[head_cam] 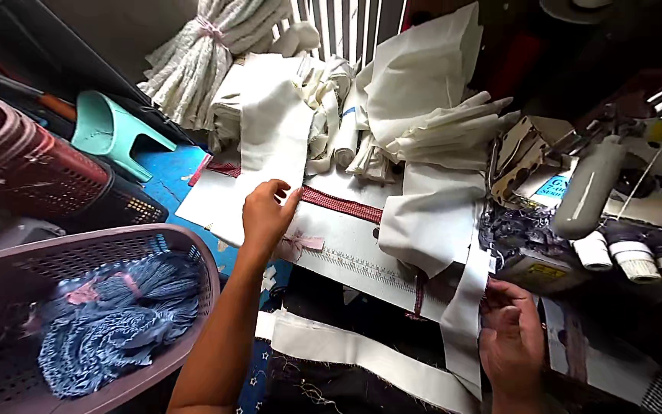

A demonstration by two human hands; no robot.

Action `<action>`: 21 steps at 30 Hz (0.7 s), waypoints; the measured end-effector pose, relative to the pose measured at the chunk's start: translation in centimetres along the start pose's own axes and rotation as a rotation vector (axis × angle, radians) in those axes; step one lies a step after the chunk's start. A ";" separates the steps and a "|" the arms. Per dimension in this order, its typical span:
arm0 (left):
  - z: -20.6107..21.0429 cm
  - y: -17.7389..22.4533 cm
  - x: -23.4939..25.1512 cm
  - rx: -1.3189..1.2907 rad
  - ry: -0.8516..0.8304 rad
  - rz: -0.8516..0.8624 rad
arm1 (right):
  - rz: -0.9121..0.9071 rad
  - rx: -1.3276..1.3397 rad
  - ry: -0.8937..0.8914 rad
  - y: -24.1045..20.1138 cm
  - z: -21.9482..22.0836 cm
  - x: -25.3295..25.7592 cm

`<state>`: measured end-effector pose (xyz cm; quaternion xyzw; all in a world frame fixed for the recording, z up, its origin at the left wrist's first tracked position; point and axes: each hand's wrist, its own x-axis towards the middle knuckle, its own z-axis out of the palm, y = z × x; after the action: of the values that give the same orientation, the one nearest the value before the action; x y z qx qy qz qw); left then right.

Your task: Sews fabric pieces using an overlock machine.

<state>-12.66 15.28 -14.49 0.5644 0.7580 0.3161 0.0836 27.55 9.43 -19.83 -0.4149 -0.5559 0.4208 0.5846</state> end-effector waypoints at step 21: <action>-4.0 -6.0 2.3 -0.203 -0.096 -0.160 | -0.004 0.035 0.057 0.5 -0.6 -0.4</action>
<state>-20.18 14.86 -14.22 0.5052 0.7598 0.3561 0.2015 28.11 9.16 -20.42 -0.4155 -0.5323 0.4171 0.6082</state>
